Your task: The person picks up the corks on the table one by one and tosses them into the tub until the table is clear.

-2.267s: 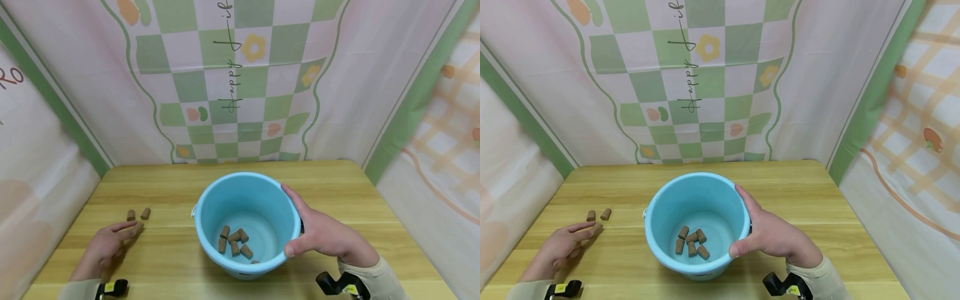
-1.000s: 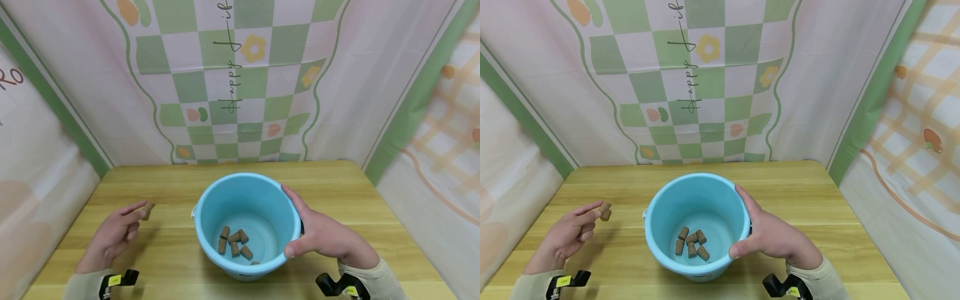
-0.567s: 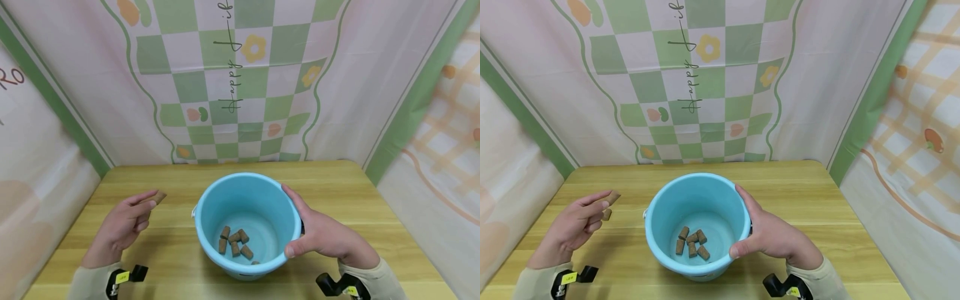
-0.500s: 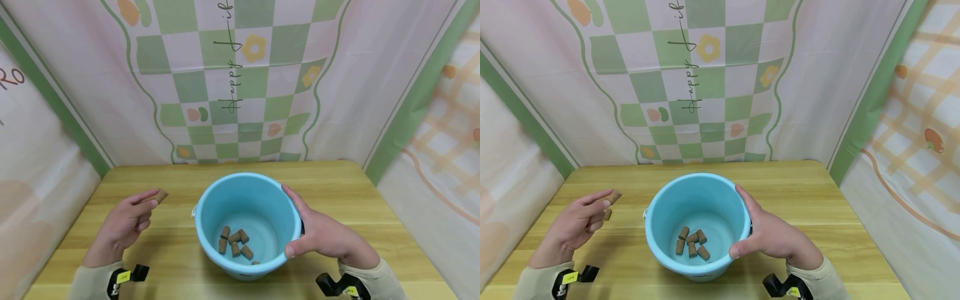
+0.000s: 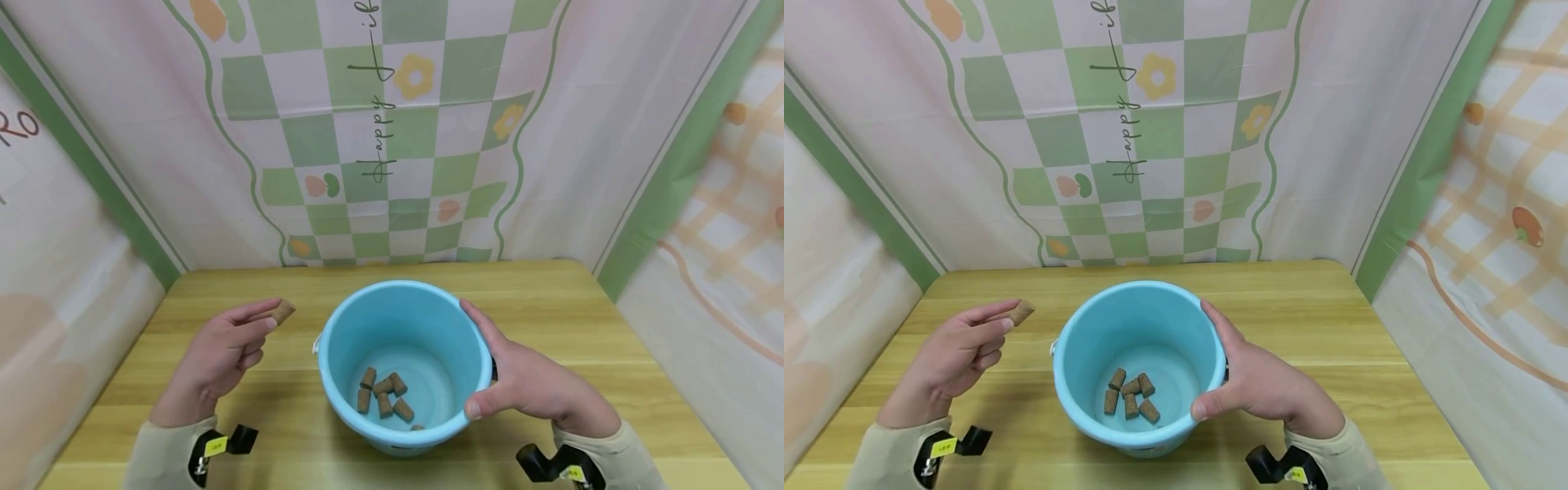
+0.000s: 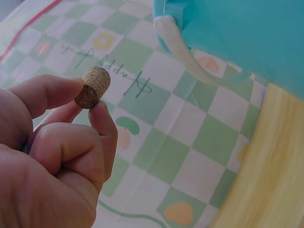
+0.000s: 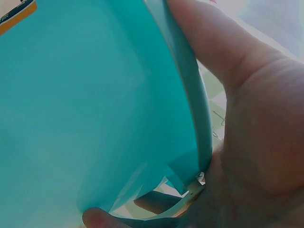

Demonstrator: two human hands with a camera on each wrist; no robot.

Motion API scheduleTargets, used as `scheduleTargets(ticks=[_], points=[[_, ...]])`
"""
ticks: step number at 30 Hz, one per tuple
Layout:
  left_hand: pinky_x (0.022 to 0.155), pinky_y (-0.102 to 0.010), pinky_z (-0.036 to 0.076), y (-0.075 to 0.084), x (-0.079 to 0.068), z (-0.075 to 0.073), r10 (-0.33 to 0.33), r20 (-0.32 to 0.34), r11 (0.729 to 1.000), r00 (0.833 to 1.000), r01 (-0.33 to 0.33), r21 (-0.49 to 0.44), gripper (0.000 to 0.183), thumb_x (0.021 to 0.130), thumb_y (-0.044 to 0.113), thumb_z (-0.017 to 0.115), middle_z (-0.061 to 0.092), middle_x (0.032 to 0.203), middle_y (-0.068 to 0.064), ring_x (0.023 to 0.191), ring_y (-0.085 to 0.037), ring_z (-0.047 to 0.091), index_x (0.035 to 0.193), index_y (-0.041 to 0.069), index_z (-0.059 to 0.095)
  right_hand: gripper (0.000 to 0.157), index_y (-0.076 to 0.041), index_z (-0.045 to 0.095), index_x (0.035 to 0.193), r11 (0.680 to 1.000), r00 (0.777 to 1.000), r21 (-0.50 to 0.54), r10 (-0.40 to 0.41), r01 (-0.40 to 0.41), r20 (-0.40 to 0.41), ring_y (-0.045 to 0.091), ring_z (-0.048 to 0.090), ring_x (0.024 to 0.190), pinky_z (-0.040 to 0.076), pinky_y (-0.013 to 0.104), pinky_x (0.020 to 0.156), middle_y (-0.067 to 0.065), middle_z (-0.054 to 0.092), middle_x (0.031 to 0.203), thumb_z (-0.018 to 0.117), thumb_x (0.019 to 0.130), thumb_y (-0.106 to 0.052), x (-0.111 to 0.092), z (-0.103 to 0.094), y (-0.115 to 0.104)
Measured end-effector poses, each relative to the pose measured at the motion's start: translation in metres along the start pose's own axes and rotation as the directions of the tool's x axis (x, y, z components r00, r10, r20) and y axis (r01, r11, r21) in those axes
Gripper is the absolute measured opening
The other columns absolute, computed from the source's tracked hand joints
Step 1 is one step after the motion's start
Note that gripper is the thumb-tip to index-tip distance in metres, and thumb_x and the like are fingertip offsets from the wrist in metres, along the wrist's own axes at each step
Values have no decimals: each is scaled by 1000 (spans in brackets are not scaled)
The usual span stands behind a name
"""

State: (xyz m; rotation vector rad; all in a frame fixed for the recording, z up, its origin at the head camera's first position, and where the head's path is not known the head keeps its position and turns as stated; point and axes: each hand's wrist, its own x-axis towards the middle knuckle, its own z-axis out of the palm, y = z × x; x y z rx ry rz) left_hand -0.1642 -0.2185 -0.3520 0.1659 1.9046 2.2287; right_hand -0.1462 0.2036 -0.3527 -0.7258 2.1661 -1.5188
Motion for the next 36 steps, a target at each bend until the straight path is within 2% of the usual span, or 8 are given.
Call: scheduleTargets(ticks=[11,15,20,24,27,30,31,36], points=[[44,-20,27,9,9,20,0,32,999,1000,-1,38,50,89,15,65,44,73,1,45,-7,29,134,-1,48,124,-40,-4,147,1000,1000,5,13,-13,-2,35,47,113,45,45,85,12,34,140,85,65,-14,0,0,-2],[43,-19,27,13,14,28,2,40,998,999,-4,65,49,89,17,65,52,84,-2,45,-7,29,133,0,49,124,-40,-4,147,1000,1000,-18,2,-2,-6,35,48,113,45,43,86,13,35,140,86,65,-16,0,0,1],[43,-19,27,18,18,38,0,54,995,999,-5,100,47,89,19,66,54,86,-4,43,-7,28,132,4,52,124,-39,-5,147,1000,1000,-18,-18,18,-4,36,48,112,45,44,85,14,35,139,86,66,-17,0,-1,2],[42,-19,27,21,20,43,3,68,993,998,-11,116,45,90,19,65,58,102,-8,43,-7,28,131,5,53,125,-39,-6,147,1000,1000,-14,-8,8,-4,35,48,112,45,43,85,13,34,140,86,65,-16,0,0,0],[42,-19,27,22,21,46,2,73,991,997,-11,130,45,89,20,65,54,76,-2,41,-8,27,130,6,54,126,-39,-5,147,1000,1000,-24,-8,8,-4,35,48,112,45,41,86,13,34,140,86,65,-16,0,-1,0],[42,-20,26,23,23,48,0,83,990,997,-12,144,46,88,21,67,37,58,4,41,-8,26,129,5,55,125,-39,-5,147,1000,1000,-10,-7,7,-2,35,48,112,45,42,85,14,34,140,86,65,-15,0,-1,0],[42,-20,26,23,23,49,0,86,989,996,-12,148,46,88,21,67,33,56,4,41,-8,26,129,5,55,124,-39,-4,147,1000,1000,-6,-5,5,-2,35,48,112,45,43,86,14,34,140,86,65,-15,1,-1,0],[42,-20,26,26,26,55,-3,102,985,995,-15,169,44,88,22,68,50,72,-1,42,-9,26,127,5,57,124,-40,-4,147,999,1000,34,6,-7,4,37,47,112,46,44,85,14,33,140,85,66,-11,1,0,0]])
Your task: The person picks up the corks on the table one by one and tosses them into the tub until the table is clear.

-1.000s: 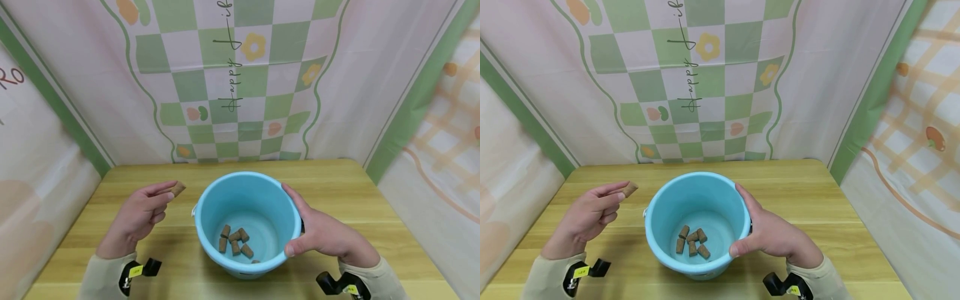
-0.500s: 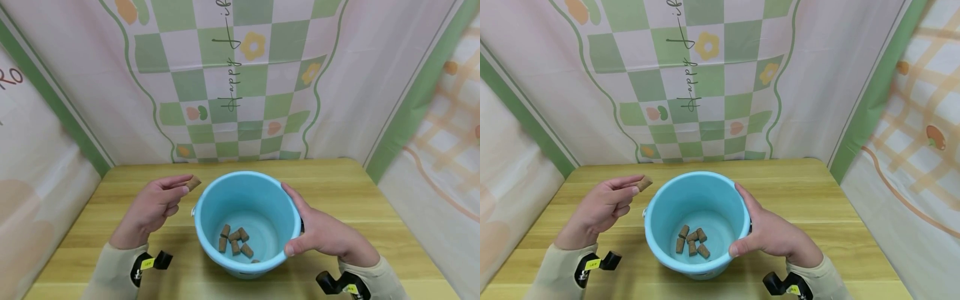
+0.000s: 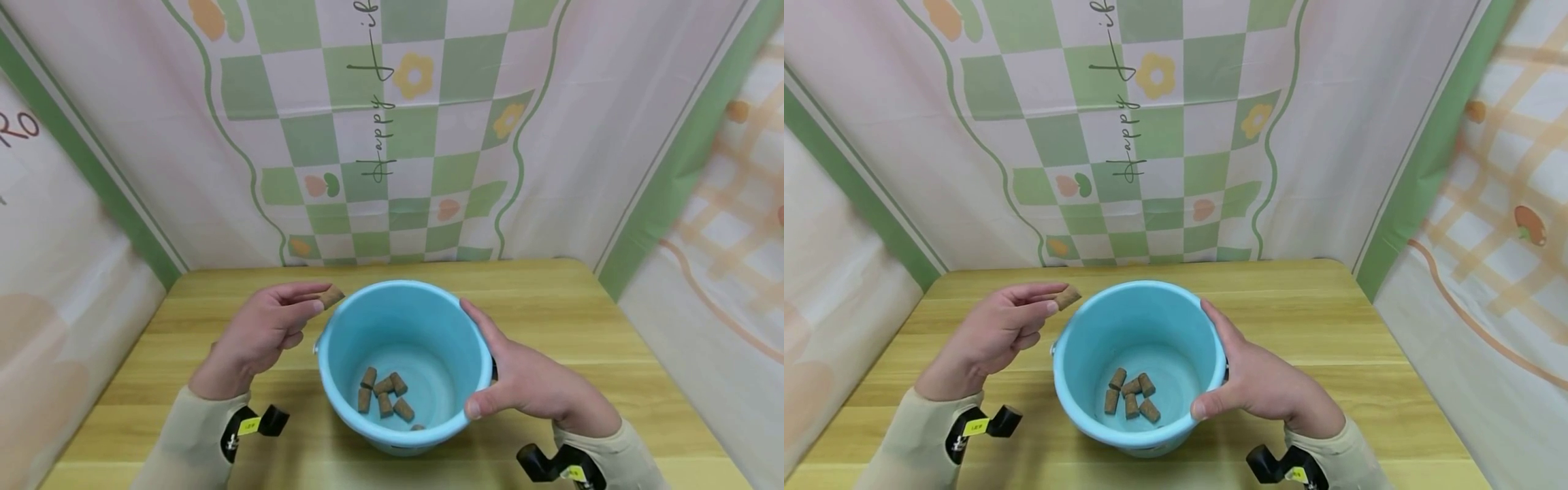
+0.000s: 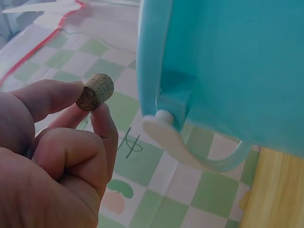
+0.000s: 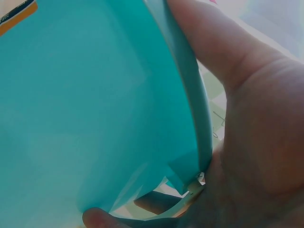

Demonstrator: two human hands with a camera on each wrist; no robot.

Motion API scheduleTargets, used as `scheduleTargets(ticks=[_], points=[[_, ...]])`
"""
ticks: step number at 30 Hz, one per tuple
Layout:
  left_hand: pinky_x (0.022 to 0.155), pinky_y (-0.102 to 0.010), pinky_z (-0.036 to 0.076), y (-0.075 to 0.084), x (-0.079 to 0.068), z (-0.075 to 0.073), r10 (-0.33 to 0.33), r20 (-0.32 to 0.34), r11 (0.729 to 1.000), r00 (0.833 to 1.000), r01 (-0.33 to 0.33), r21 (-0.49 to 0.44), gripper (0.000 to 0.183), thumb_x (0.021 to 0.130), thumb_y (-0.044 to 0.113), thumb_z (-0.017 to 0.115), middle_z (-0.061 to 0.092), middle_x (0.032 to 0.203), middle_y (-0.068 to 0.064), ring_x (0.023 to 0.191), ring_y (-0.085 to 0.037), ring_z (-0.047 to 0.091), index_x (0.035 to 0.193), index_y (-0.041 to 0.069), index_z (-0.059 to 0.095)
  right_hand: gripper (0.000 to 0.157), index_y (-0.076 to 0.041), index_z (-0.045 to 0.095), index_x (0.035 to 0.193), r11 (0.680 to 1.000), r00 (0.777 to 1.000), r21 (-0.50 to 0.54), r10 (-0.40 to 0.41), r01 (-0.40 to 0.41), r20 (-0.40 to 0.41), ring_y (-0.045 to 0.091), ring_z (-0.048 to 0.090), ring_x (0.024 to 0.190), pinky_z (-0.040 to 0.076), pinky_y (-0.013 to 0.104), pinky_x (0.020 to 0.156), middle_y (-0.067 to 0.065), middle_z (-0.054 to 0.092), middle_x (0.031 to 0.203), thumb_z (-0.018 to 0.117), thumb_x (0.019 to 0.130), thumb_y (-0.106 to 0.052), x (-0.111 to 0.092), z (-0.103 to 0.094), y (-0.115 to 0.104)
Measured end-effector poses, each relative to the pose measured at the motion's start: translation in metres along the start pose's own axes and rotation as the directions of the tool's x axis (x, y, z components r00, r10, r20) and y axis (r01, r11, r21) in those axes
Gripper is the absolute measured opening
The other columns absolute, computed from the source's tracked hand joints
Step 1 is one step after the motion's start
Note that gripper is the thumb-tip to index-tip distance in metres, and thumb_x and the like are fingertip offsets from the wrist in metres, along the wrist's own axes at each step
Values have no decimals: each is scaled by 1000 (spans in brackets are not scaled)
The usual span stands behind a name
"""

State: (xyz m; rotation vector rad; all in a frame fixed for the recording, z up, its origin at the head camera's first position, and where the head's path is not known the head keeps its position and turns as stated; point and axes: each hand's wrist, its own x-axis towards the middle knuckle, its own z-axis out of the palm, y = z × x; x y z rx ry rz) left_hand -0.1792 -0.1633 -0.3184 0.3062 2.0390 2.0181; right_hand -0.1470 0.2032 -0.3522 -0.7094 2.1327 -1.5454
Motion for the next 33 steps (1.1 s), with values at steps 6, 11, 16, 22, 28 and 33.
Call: scheduleTargets(ticks=[6,11,16,22,28,33], points=[[41,-20,26,6,4,6,-19,18,999,1000,18,46,39,87,24,68,60,84,-10,43,-10,27,123,10,61,124,-41,-4,147,999,1000,39,8,-8,16,39,47,112,47,45,84,14,31,141,84,66,-8,0,2,-3],[42,-21,26,12,6,9,-38,38,997,999,35,69,36,88,23,67,63,103,-18,44,-10,27,121,10,62,124,-40,-4,147,1000,1000,15,0,0,5,38,47,112,46,45,84,14,32,140,85,66,-10,-1,1,-3],[43,-21,26,17,7,12,-56,38,994,998,52,91,33,88,23,66,65,104,-13,45,-10,27,119,11,64,124,-39,-4,147,1000,1000,-7,-12,12,-1,37,48,111,46,45,84,14,34,139,85,66,-12,0,1,-1],[42,-20,26,19,9,17,-65,27,993,997,62,101,31,87,24,68,59,79,-8,43,-11,26,116,12,66,124,-39,-3,147,1000,1000,12,-1,1,-1,38,47,112,46,46,85,14,33,140,85,65,-9,-1,2,-3],[42,-20,26,20,12,21,-75,14,992,997,74,101,31,88,25,67,55,76,-4,44,-10,27,115,11,67,124,-38,-4,148,1000,1000,-14,-25,25,2,37,47,112,47,44,84,15,33,140,85,66,-13,-1,1,-2],[42,-21,25,20,12,23,-77,1,992,997,76,99,34,87,28,68,56,75,-8,43,-11,25,117,12,65,122,-39,-4,147,999,1000,-26,-19,19,1,37,47,112,47,43,83,14,34,139,84,67,-15,-1,0,-1]])
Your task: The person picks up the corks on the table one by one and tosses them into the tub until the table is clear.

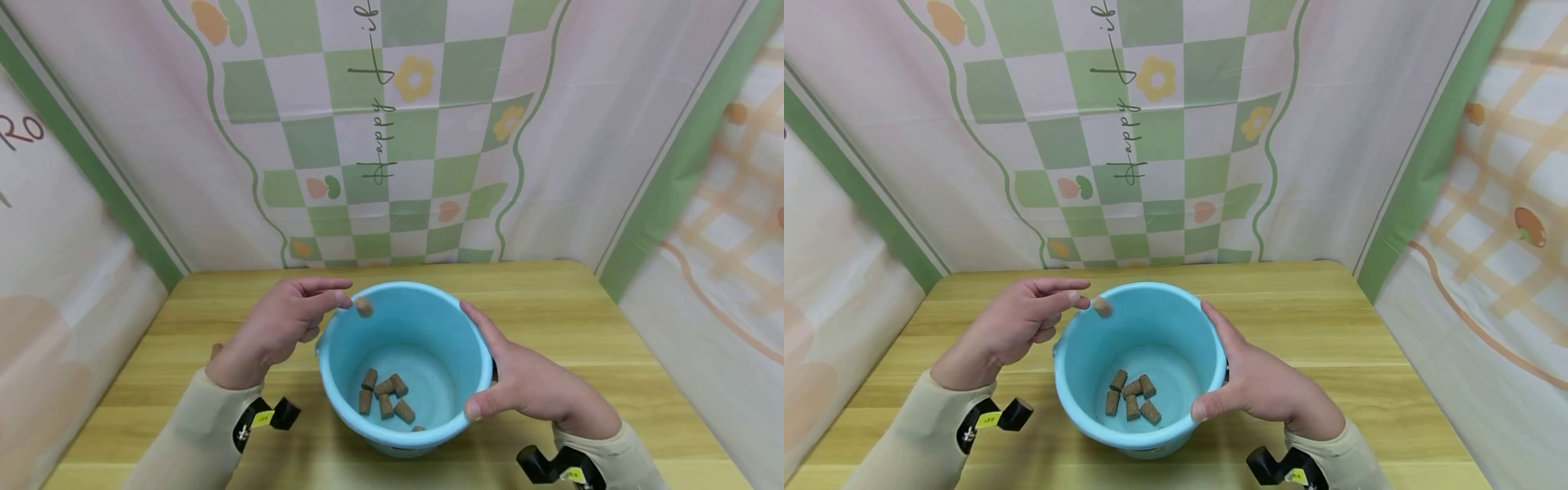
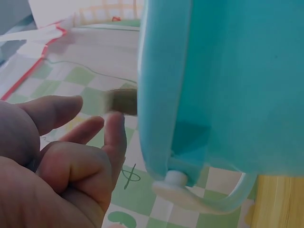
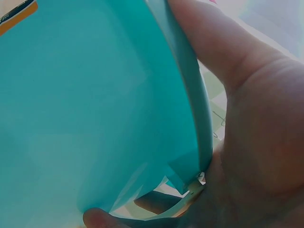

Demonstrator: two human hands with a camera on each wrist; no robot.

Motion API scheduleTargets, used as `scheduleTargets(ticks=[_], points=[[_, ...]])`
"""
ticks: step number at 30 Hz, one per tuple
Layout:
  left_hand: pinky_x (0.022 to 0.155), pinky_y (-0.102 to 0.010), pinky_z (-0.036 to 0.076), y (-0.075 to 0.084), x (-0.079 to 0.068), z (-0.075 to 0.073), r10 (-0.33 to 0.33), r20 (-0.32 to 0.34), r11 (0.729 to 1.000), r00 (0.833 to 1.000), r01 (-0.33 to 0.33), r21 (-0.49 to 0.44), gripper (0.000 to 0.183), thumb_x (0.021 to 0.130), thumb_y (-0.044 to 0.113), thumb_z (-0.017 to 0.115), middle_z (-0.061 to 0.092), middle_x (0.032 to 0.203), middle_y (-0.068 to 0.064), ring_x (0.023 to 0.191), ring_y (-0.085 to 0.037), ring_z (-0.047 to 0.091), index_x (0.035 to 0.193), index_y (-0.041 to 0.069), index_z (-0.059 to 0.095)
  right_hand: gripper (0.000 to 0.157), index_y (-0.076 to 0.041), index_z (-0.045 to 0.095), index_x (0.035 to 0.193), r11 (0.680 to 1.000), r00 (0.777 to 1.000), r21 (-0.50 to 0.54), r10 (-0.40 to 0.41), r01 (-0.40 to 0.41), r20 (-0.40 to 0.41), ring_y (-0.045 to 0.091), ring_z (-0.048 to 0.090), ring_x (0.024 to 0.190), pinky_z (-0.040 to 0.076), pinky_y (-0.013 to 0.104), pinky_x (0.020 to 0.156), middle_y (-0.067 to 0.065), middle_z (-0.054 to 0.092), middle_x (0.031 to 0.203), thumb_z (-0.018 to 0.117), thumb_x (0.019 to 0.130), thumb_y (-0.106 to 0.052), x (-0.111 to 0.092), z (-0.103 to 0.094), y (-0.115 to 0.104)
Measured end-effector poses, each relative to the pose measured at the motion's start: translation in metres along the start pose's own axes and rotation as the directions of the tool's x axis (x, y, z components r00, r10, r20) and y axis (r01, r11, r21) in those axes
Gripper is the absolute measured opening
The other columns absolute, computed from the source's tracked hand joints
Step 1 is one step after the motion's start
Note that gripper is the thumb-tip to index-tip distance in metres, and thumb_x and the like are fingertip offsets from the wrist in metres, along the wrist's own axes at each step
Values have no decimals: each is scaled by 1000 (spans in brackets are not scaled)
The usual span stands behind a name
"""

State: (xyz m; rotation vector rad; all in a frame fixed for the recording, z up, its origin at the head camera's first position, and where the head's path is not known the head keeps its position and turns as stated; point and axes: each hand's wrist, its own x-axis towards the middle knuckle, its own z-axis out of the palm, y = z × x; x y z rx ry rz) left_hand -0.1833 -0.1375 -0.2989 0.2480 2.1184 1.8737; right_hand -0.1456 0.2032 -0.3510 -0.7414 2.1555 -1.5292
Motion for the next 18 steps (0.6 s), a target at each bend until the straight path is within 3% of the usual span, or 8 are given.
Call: scheduleTargets(ticks=[3,7,18], points=[[42,-22,24,1,-1,0,0,-2,1000,1000,0,-8,36,87,29,68,60,80,-15,43,-12,24,118,13,64,122,-39,-4,147,1000,1000,1,10,-10,1,36,46,113,46,43,84,13,34,140,84,67,-14,-1,0,-2],[42,-21,24,-1,-1,-1,14,13,1000,1000,-14,-26,39,88,28,66,62,107,-21,43,-10,25,122,10,62,122,-39,-4,147,1000,1000,-10,18,-18,-6,35,47,113,45,42,85,12,34,140,85,67,-14,0,1,-3],[43,-20,27,-7,-3,-9,9,2,999,1000,-9,-49,38,88,27,67,62,113,-16,44,-9,28,123,14,61,121,-40,-4,147,1000,1000,-5,28,-28,-13,37,48,111,46,43,83,15,34,138,84,68,-15,0,1,0]])
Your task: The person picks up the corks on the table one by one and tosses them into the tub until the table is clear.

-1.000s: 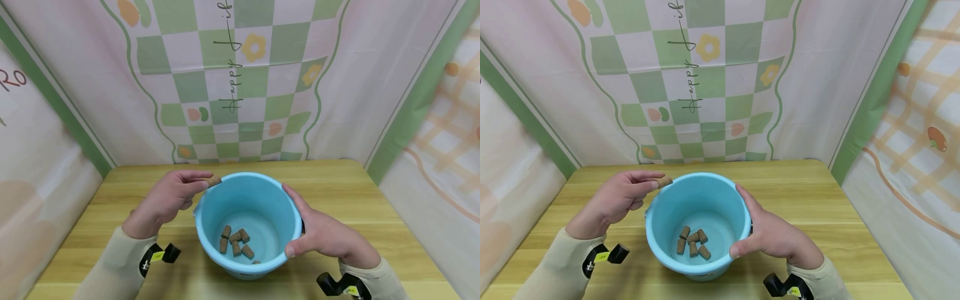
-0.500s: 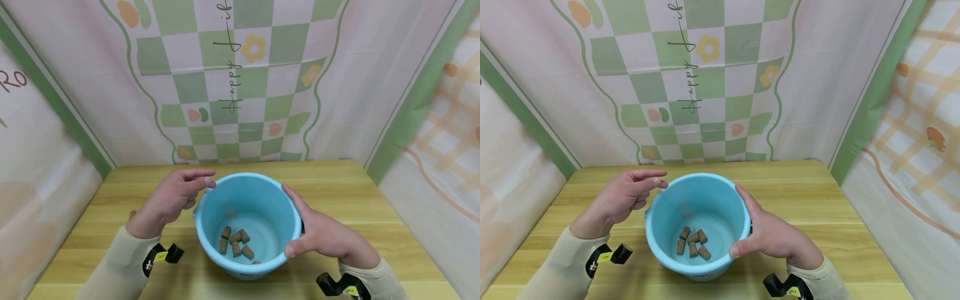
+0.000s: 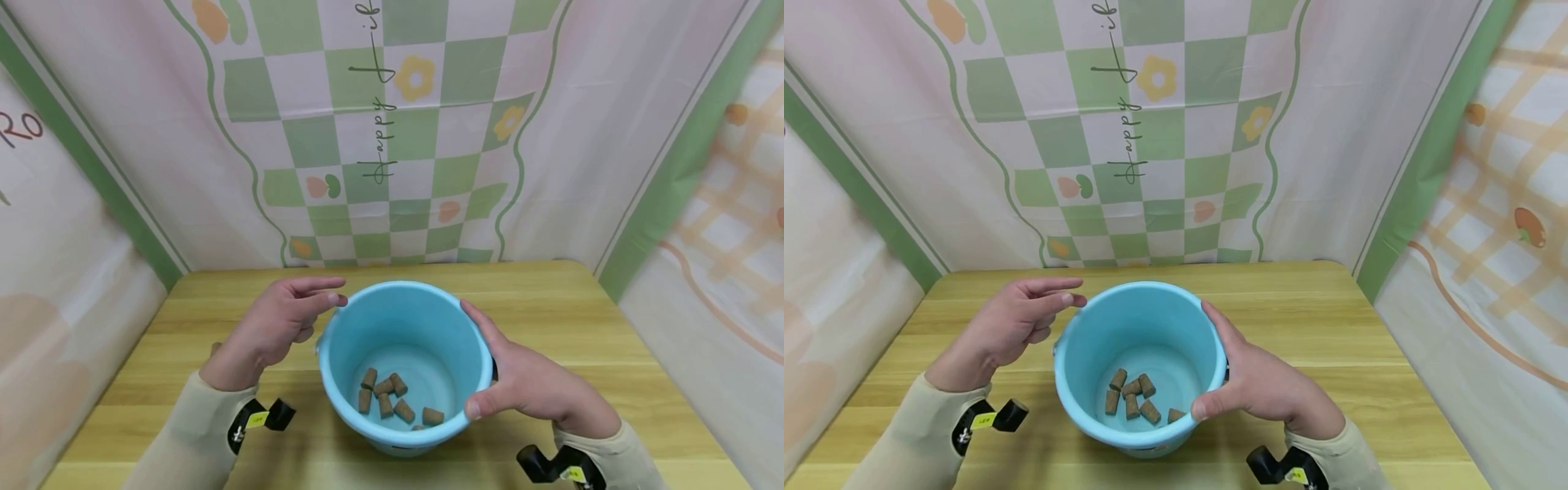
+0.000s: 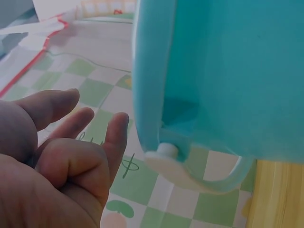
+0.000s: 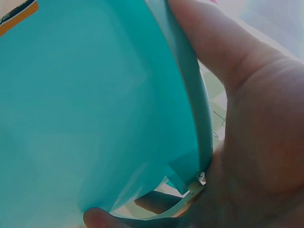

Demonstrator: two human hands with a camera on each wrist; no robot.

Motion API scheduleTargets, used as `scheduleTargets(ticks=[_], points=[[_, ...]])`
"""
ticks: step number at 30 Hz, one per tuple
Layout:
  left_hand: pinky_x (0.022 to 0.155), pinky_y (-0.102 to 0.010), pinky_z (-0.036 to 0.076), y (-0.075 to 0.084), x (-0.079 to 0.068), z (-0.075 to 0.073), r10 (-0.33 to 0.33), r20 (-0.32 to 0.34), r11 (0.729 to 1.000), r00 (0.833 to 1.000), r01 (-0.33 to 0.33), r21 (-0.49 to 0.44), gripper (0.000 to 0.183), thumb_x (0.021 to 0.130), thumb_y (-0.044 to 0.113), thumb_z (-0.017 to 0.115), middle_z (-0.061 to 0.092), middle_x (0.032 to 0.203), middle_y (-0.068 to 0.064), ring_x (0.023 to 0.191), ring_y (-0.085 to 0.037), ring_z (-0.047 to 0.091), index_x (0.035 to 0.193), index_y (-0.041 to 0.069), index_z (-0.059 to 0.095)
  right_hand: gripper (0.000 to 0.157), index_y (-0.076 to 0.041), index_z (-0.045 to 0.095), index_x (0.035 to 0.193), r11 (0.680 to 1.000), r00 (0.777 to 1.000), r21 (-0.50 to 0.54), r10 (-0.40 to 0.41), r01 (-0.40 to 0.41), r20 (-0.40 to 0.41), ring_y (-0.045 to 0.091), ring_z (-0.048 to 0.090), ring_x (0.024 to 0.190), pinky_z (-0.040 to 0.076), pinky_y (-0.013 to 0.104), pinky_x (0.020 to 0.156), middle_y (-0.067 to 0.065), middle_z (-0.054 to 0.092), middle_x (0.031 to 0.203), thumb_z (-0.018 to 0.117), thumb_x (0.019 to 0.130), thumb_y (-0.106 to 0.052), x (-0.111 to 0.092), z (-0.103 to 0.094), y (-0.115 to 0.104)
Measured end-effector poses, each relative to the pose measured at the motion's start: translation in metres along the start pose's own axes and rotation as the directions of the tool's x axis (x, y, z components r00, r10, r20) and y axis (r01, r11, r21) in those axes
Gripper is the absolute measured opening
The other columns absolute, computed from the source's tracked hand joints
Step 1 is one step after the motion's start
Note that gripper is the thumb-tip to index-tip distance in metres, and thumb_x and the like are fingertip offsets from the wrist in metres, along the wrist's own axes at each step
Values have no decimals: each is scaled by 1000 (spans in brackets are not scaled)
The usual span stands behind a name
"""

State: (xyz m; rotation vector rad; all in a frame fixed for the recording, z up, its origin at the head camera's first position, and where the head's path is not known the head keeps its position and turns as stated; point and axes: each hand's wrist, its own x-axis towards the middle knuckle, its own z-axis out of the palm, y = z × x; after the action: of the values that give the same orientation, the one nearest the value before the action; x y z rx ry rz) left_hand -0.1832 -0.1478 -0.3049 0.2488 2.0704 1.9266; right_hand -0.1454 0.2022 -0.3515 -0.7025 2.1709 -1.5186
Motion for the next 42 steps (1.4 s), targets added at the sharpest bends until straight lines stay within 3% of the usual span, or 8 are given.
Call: scheduleTargets(ticks=[6,12,17,25,29,32,36,42], points=[[44,-20,28,-3,-1,-5,-2,-17,1000,1000,2,3,38,87,28,67,62,115,-13,45,-8,29,123,16,62,122,-40,-4,147,1000,1000,12,-1,1,2,36,48,111,46,43,84,14,35,139,84,67,-14,0,0,-2],[43,-18,28,-9,-6,-17,34,-28,999,999,-35,-37,44,87,25,67,61,117,-13,44,-7,28,127,8,58,123,-40,-4,147,1000,1000,10,0,0,2,36,49,111,46,43,84,13,35,139,85,66,-13,-1,0,-2],[43,-17,28,-15,-13,-38,52,-64,997,997,-55,-44,45,89,26,65,61,117,-12,44,-6,28,128,4,57,124,-39,-4,147,1000,1000,11,-5,5,-2,36,48,111,46,42,84,13,34,140,85,65,-13,1,1,-2],[39,-18,29,-24,-25,-71,73,-129,987,989,-91,-136,33,91,19,63,62,116,-6,41,-3,30,123,11,62,122,-40,-4,147,1000,1000,21,-8,8,12,37,48,111,47,43,83,15,33,139,84,67,-14,1,1,0],[40,-21,21,-28,-29,-86,95,-155,976,983,-123,-181,30,92,15,61,63,114,-4,42,-2,29,122,12,63,123,-41,-4,147,999,1000,36,6,-7,10,37,48,111,47,43,84,14,33,140,84,67,-12,0,1,-1],[38,-22,21,-35,-32,-97,81,-178,972,981,-117,-202,32,92,14,61,64,114,-2,41,-2,29,124,15,61,123,-40,-4,147,999,1000,36,6,-6,10,36,47,112,46,44,84,13,32,141,84,67,-12,0,2,-2],[37,-20,28,-47,-36,-111,81,-209,968,975,-126,-215,37,92,13,60,64,115,-1,42,-2,30,129,16,57,122,-41,-4,147,999,1000,36,15,-15,9,36,47,113,46,43,85,12,32,141,84,67,-12,0,1,-2],[41,-24,20,-65,-40,-131,91,-240,955,967,-153,-255,39,92,8,59,63,115,0,44,-2,29,130,17,55,122,-41,-4,147,1000,1000,16,22,-22,-1,35,47,112,45,41,85,13,32,140,84,67,-13,0,1,0]])
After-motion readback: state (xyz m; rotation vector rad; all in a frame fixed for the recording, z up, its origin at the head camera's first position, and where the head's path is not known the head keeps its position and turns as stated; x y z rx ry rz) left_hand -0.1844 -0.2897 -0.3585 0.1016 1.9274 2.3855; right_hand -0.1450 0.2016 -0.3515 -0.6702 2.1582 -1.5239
